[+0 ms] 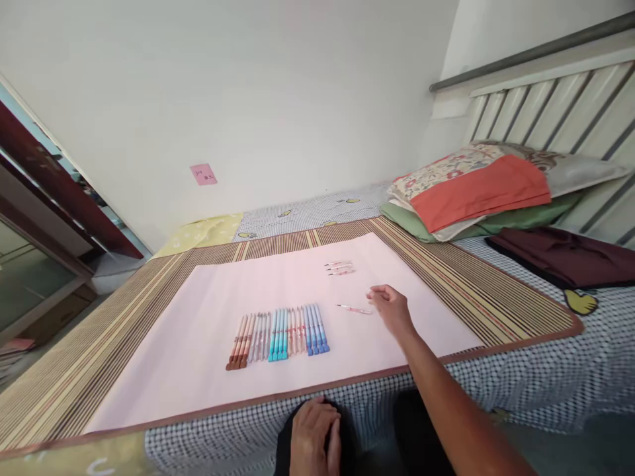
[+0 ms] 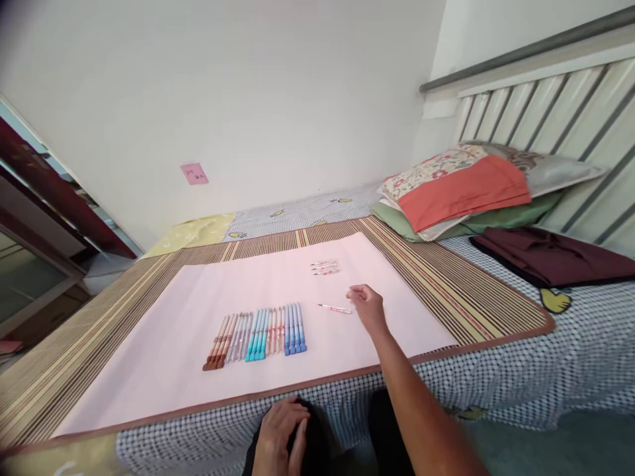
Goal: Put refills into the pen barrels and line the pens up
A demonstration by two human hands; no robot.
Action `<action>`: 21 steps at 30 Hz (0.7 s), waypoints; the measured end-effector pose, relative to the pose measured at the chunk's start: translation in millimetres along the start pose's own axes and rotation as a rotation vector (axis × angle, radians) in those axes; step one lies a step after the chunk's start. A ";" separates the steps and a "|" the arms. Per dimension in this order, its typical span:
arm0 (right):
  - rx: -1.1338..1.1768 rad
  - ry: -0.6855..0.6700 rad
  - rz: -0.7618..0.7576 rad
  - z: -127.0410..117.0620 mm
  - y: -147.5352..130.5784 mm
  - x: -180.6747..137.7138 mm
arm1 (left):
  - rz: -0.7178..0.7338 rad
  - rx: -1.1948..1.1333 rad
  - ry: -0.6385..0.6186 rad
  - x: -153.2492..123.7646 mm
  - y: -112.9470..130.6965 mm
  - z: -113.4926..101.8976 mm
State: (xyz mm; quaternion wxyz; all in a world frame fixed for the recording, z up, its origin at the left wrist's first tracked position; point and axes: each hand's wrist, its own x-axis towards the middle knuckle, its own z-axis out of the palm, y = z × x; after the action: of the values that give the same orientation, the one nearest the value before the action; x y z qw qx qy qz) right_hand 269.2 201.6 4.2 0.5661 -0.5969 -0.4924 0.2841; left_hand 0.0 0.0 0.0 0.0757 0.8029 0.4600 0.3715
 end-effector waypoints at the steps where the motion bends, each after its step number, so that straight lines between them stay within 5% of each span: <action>1: 0.036 -0.001 0.008 3.4 -3.9 -0.7 | -0.045 -0.083 0.025 10.7 3.3 1.4; 6: 0.178 -0.065 0.038 13.6 -20.6 -5.5 | -0.560 -0.559 0.126 102.0 8.8 16.1; 12: 0.265 -0.188 -0.002 22.0 -37.0 4.8 | -0.901 -1.063 0.273 205.3 -11.4 52.4; 16: 0.237 -0.291 -0.078 27.7 -46.9 7.4 | -1.011 -1.322 0.277 230.7 -18.3 75.7; 21: 0.134 -0.396 -0.145 29.6 -49.2 1.7 | -1.011 -1.446 0.397 227.5 -31.9 92.1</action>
State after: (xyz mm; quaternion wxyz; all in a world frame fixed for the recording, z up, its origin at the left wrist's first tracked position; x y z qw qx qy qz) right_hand 230.2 208.7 45.7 0.5158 -0.4535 -0.6156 0.3863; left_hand 108.0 219.2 39.5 0.6352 0.1827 0.4168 0.6240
